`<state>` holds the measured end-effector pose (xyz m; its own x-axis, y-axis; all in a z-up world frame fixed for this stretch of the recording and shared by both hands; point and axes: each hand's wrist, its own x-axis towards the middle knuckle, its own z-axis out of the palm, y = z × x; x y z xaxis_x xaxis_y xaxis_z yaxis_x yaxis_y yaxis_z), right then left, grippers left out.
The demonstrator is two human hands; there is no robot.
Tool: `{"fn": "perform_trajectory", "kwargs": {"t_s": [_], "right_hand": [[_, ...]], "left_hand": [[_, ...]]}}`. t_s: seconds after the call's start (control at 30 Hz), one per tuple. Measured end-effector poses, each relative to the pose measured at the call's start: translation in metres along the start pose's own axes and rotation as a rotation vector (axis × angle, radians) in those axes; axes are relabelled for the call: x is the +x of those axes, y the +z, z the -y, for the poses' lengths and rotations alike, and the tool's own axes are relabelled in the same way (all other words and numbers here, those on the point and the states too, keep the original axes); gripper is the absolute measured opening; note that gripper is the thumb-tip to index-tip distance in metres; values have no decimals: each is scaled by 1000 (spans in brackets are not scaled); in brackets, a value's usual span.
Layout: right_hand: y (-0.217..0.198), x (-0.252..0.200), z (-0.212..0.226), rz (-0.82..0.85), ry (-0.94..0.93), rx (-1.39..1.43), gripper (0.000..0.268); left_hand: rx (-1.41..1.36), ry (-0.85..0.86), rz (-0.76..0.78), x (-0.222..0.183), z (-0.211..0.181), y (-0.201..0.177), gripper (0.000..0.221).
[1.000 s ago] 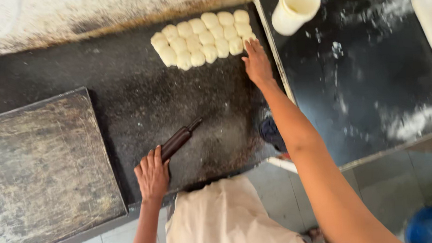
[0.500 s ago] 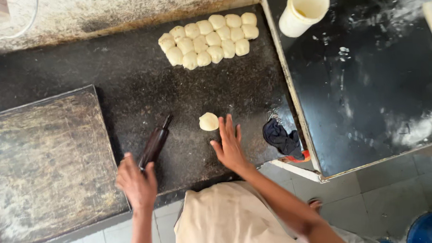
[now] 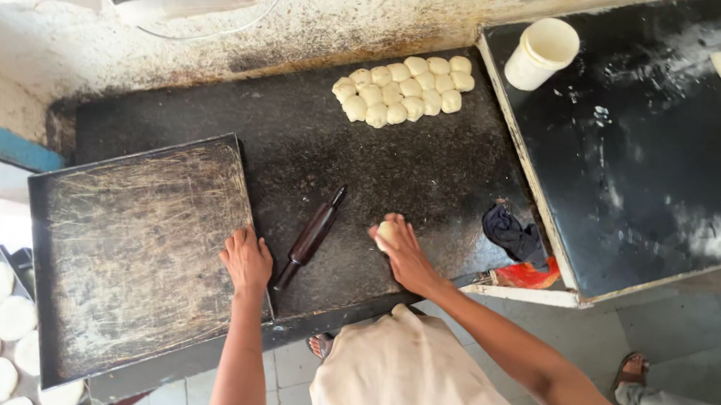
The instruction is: The person uses a rolling pin to flatten small pieces of dough into circles, places them onto metal trays, and moves the trays within the bakery workspace.
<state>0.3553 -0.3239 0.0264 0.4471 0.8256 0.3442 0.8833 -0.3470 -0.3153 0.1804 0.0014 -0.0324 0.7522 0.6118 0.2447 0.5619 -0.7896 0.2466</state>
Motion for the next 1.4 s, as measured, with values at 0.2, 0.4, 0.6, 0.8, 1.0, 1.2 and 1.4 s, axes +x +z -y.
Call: {"fn": "perform_trajectory", "kwargs": {"t_s": [0.2, 0.4, 0.6, 0.8, 1.0, 1.2, 1.4], "right_hand": [[-1, 21, -4, 166, 460, 81, 57], [16, 52, -23, 83, 49, 66, 52], [-9, 19, 12, 255, 40, 387, 83], [-10, 61, 38, 376, -25, -150, 59], [10, 47, -41, -79, 92, 392, 19], [32, 56, -70, -73, 106, 313, 19], [28, 74, -72, 79, 218, 244, 26]], "left_hand": [[214, -111, 123, 11, -40, -49, 55], [-56, 197, 129, -6, -108, -56, 80], [29, 2, 140, -51, -114, -38, 66], [-61, 35, 122, -8, -109, -43, 59], [-204, 558, 95, 0, -128, -30, 62], [-113, 288, 493, 16, -162, -48, 71], [-187, 251, 126, 45, -175, -60, 90]]}}
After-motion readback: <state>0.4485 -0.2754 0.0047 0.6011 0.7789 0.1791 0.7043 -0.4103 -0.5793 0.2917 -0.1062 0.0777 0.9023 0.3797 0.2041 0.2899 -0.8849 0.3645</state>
